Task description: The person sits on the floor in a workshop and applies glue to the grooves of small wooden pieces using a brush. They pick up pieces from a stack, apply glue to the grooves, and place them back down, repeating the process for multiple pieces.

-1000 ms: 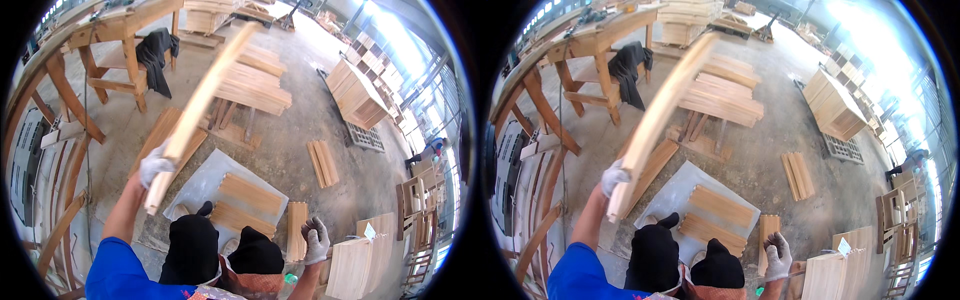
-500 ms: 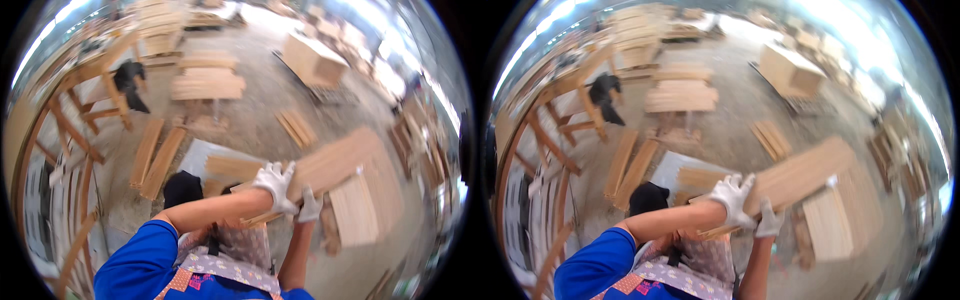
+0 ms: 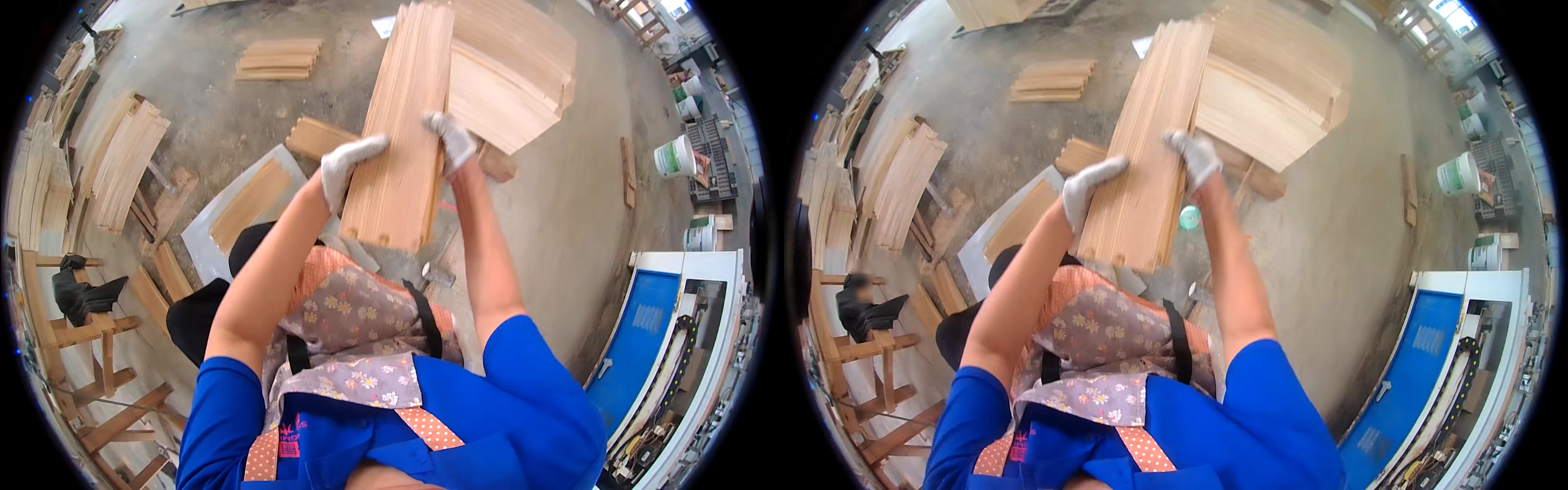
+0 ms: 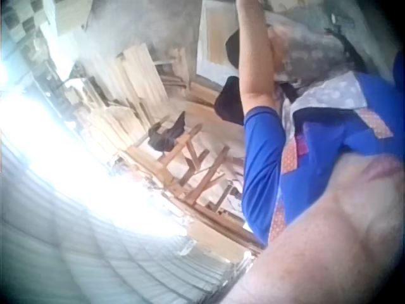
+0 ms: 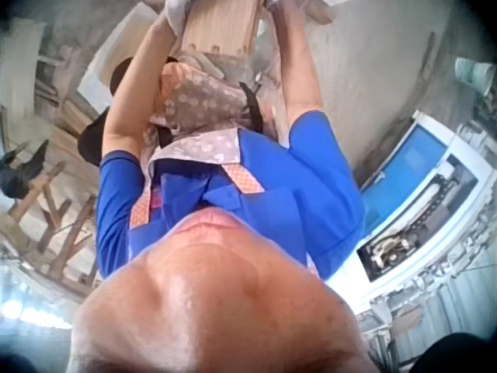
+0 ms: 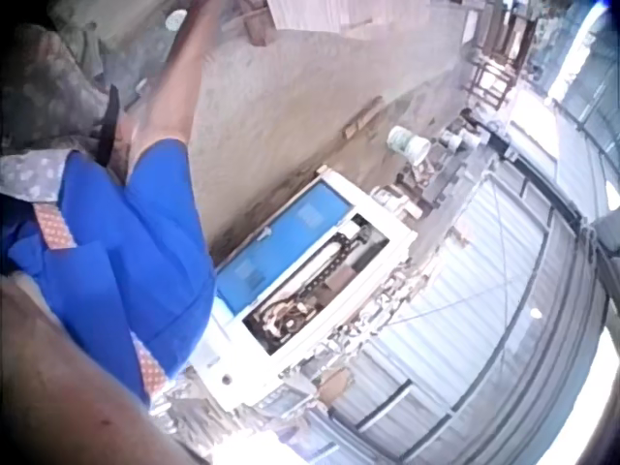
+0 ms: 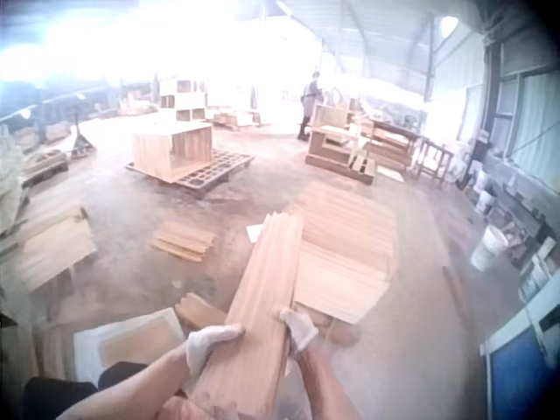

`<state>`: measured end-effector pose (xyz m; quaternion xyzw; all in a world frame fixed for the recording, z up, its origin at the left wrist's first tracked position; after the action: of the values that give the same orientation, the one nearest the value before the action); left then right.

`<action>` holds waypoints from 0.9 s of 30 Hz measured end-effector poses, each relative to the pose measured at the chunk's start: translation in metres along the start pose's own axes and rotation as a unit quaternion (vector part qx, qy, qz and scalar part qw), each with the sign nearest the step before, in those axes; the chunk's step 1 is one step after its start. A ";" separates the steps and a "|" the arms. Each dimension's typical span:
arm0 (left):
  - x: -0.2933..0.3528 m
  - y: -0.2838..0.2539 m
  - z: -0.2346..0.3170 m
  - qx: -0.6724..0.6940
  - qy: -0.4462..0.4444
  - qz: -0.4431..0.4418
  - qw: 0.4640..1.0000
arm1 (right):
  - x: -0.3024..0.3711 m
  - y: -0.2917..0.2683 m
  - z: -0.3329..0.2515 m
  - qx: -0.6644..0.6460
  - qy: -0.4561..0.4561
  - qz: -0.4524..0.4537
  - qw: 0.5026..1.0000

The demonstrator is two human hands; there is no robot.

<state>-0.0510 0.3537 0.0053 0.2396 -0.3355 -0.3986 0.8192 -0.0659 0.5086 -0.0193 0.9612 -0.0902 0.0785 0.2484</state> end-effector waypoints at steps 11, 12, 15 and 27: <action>-0.060 -0.030 0.005 0.021 -0.012 -0.017 1.000 | 0.078 -0.023 0.015 0.124 0.028 0.051 0.991; -0.059 -0.028 0.009 0.013 0.001 -0.006 1.000 | 0.096 -0.019 0.016 0.155 0.006 0.057 0.986; -0.061 -0.023 0.009 0.025 0.019 0.002 1.000 | 0.128 -0.015 0.040 0.079 0.001 0.070 0.994; -0.066 0.005 0.014 0.129 -0.004 -0.098 0.987 | 0.118 -0.275 0.283 -0.104 0.305 0.323 0.890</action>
<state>-0.0886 0.4086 -0.0059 0.3732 -0.3622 -0.4316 0.7370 0.1369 0.5901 -0.3687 0.7762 -0.3236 0.4340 0.3232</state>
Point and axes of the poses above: each hand's wrist, its own x-axis away from the middle knuckle, its own y-axis out of the palm, z = x × y, the point moved 9 cm from there along -x, towards the middle knuckle, and after that the axes turned 10 degrees about -z, right-handed, at the moved point
